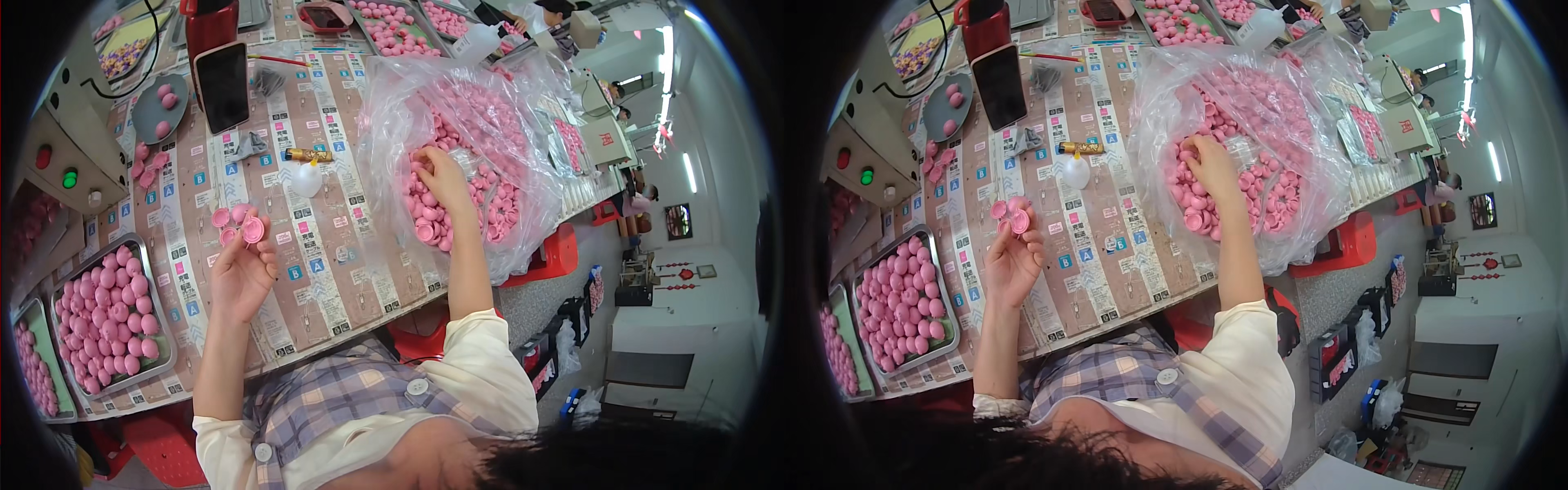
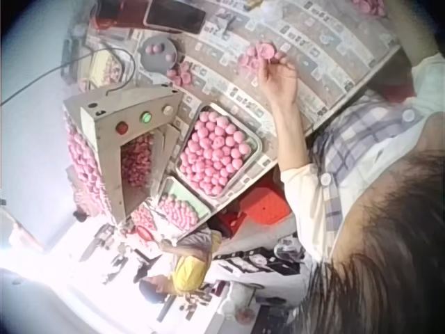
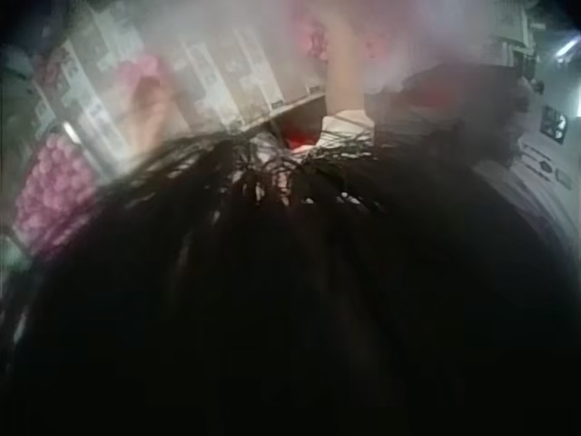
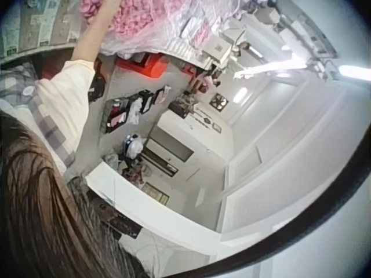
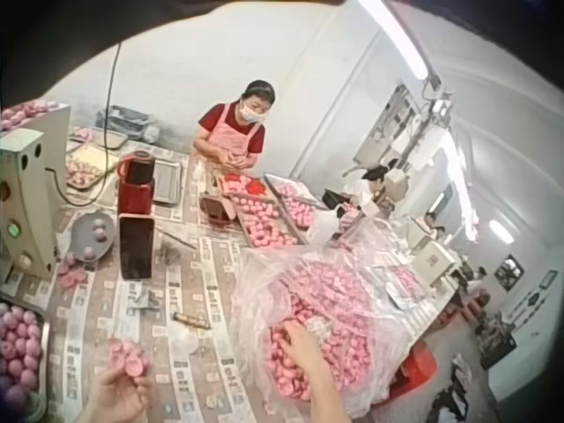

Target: The person applies glue to plastic shell halves using a squeeze bottle, presses the halves together by hand to assemble small round objects, and places them onto a tray.

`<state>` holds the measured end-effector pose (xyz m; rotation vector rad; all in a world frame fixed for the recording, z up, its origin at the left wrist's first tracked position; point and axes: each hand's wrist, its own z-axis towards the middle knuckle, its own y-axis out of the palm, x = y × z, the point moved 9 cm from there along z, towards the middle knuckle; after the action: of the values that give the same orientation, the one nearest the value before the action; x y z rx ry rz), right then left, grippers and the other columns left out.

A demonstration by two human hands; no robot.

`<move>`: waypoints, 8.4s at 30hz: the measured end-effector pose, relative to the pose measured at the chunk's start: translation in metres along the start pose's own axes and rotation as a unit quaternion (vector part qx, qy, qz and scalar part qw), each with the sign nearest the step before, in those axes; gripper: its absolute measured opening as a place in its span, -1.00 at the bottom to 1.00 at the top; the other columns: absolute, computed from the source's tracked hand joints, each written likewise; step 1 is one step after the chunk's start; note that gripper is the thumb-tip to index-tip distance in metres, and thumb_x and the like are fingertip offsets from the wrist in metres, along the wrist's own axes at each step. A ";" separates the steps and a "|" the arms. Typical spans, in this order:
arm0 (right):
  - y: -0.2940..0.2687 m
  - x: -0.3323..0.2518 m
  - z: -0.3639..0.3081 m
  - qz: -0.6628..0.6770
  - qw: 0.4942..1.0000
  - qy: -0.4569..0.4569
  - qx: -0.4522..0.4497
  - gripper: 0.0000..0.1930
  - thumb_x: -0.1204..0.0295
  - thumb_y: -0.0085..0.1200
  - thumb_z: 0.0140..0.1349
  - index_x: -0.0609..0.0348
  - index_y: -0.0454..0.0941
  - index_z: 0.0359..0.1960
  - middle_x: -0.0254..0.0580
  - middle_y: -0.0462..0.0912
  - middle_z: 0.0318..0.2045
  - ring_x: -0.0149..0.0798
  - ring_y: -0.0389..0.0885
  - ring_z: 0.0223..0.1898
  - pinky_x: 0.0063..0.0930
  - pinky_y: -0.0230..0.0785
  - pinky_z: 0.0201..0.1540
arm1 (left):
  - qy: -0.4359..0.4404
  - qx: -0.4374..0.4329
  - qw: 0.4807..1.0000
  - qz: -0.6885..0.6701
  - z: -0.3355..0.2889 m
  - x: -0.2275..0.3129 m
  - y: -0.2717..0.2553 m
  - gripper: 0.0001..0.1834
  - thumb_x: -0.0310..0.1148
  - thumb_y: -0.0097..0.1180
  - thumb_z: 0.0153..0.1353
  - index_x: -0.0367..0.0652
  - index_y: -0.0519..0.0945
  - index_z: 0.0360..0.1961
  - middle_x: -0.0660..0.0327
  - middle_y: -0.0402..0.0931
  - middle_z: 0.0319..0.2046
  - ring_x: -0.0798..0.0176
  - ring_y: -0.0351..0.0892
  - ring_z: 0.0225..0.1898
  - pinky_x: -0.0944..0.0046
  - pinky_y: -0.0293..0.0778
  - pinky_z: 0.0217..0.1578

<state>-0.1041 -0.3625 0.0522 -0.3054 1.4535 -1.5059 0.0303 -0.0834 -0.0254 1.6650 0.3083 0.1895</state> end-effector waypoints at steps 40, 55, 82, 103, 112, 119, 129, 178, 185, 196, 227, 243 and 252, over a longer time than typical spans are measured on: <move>0.063 -0.173 -0.056 0.299 0.943 -0.090 -0.115 -0.73 0.54 0.08 -0.10 0.20 0.47 -0.28 -0.21 0.46 -0.40 -0.34 0.45 -0.41 -0.56 0.31 -0.33 | 0.074 0.069 0.942 0.321 -0.008 0.010 0.011 -0.57 -0.46 -0.03 0.09 -0.22 0.26 0.03 0.16 0.34 -0.07 0.26 0.43 -0.13 0.31 0.39 -0.08; 0.061 -0.207 -0.060 0.298 0.933 -0.163 -0.118 -0.64 0.61 0.10 -0.20 0.17 0.48 -0.24 -0.23 0.50 -0.35 -0.31 0.45 -0.31 -0.54 0.30 -0.27 | 0.165 -0.012 0.832 0.530 -0.011 0.010 0.030 -0.64 -0.51 0.01 0.05 -0.23 0.37 -0.06 0.27 0.36 -0.18 0.39 0.39 -0.13 0.40 0.31 -0.10; 0.125 -0.193 -0.095 0.674 0.649 0.061 -0.348 -0.65 0.47 -0.03 0.05 0.32 0.38 -0.09 -0.24 0.48 -0.19 -0.40 0.42 -0.15 -0.51 0.24 -0.10 | 0.327 -0.020 0.546 0.771 -0.031 0.015 0.063 -0.43 -0.04 0.28 -0.39 -0.15 0.51 -0.31 0.15 0.25 -0.22 0.17 0.31 -0.13 0.23 0.30 -0.15; 0.109 -0.188 -0.072 0.517 0.822 -0.044 -0.235 -0.73 0.49 0.13 -0.09 0.26 0.47 -0.29 -0.30 0.44 -0.38 -0.43 0.40 -0.31 -0.56 0.23 -0.21 | 0.291 -0.039 0.503 0.813 -0.021 0.006 0.066 -0.62 -0.63 0.14 -0.25 -0.10 0.51 -0.30 0.21 0.37 -0.22 0.18 0.35 -0.15 0.26 0.33 -0.19; 0.133 -0.182 -0.087 0.676 0.671 0.100 -0.287 -0.70 0.45 0.07 0.02 0.24 0.40 -0.18 -0.26 0.45 -0.28 -0.39 0.42 -0.22 -0.54 0.25 -0.13 | 0.306 -0.046 0.471 0.826 -0.024 0.003 0.071 -0.61 -0.60 0.17 -0.27 -0.10 0.51 -0.29 0.19 0.37 -0.22 0.18 0.36 -0.15 0.30 0.36 -0.22; 0.138 -0.201 -0.094 0.782 0.519 0.155 -0.308 -0.59 0.33 0.05 0.05 0.21 0.29 -0.07 -0.23 0.44 -0.21 -0.35 0.42 -0.15 -0.47 0.26 -0.07 | 0.374 -0.012 0.493 0.785 -0.036 0.018 0.078 -0.57 -0.48 0.21 -0.24 -0.10 0.49 -0.22 0.14 0.37 -0.19 0.15 0.37 -0.19 0.26 0.33 -0.20; 0.141 -0.185 -0.088 0.715 0.605 0.108 -0.334 -0.58 0.35 0.10 0.01 0.23 0.33 -0.10 -0.22 0.47 -0.23 -0.36 0.43 -0.15 -0.53 0.28 -0.10 | 0.365 -0.015 0.445 0.818 -0.032 0.013 0.080 -0.55 -0.40 0.26 -0.29 -0.12 0.51 -0.24 0.16 0.39 -0.23 0.16 0.37 -0.20 0.25 0.31 -0.21; 0.098 -0.137 -0.069 0.517 0.853 0.073 0.009 -0.82 0.45 -0.14 0.16 0.28 0.43 -0.28 -0.25 0.50 -0.44 -0.46 0.41 -0.37 -0.62 0.24 -0.24 | 0.250 0.167 0.323 0.897 -0.004 0.104 0.031 -0.76 -0.37 0.06 -0.07 -0.17 0.49 -0.31 0.16 0.41 -0.41 0.17 0.45 -0.37 0.29 0.37 -0.36; 0.071 -0.113 -0.024 0.374 0.925 0.002 0.068 -0.62 0.45 0.01 0.06 0.32 0.27 -0.09 -0.19 0.40 -0.20 -0.45 0.34 -0.18 -0.56 0.27 -0.21 | 0.137 0.169 0.838 0.500 -0.017 0.078 0.029 -0.82 -0.41 -0.07 0.11 -0.18 0.49 -0.26 0.34 0.42 -0.43 0.52 0.40 -0.39 0.51 0.38 -0.38; 0.108 -0.130 -0.022 0.521 0.853 -0.016 -0.036 -0.64 0.55 -0.06 0.07 0.36 0.19 -0.08 -0.11 0.41 -0.20 -0.34 0.40 -0.17 -0.53 0.22 -0.09 | 0.153 0.054 0.779 0.605 0.003 0.023 0.003 -0.82 -0.46 0.04 0.05 -0.22 0.43 -0.28 0.32 0.36 -0.29 0.48 0.38 -0.32 0.51 0.35 -0.33; 0.029 -0.144 -0.056 0.648 0.741 0.052 0.167 -0.38 0.06 0.25 -0.21 0.28 0.29 -0.27 -0.24 0.38 -0.38 -0.34 0.41 -0.32 -0.51 0.30 -0.27 | 0.026 0.013 0.946 0.324 -0.007 0.001 0.022 -0.65 -0.36 -0.06 0.13 -0.18 0.35 -0.03 0.10 0.40 -0.13 0.40 0.43 -0.32 0.36 0.40 -0.24; 0.011 -0.179 -0.069 0.460 0.853 -0.170 0.180 -0.50 0.15 0.28 -0.22 0.26 0.38 -0.38 -0.20 0.44 -0.53 -0.30 0.38 -0.55 -0.48 0.21 -0.50 | 0.014 -0.010 0.957 0.289 -0.007 -0.002 0.018 -0.53 -0.23 -0.08 0.15 -0.26 0.28 0.04 0.28 0.39 -0.13 0.47 0.35 -0.14 0.44 0.28 -0.11; 0.012 -0.184 -0.071 0.428 0.864 -0.183 0.190 -0.54 0.17 0.29 -0.23 0.23 0.40 -0.40 -0.23 0.46 -0.57 -0.28 0.39 -0.58 -0.45 0.22 -0.49 | 0.027 -0.002 0.952 0.305 -0.008 -0.002 0.018 -0.55 -0.22 -0.08 0.15 -0.27 0.31 0.01 0.25 0.36 -0.09 0.48 0.34 -0.12 0.45 0.27 -0.10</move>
<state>-0.0615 -0.1764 0.1039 0.2702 0.7732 -0.8864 0.0278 -0.0785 -0.0071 1.7111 -0.1784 0.6964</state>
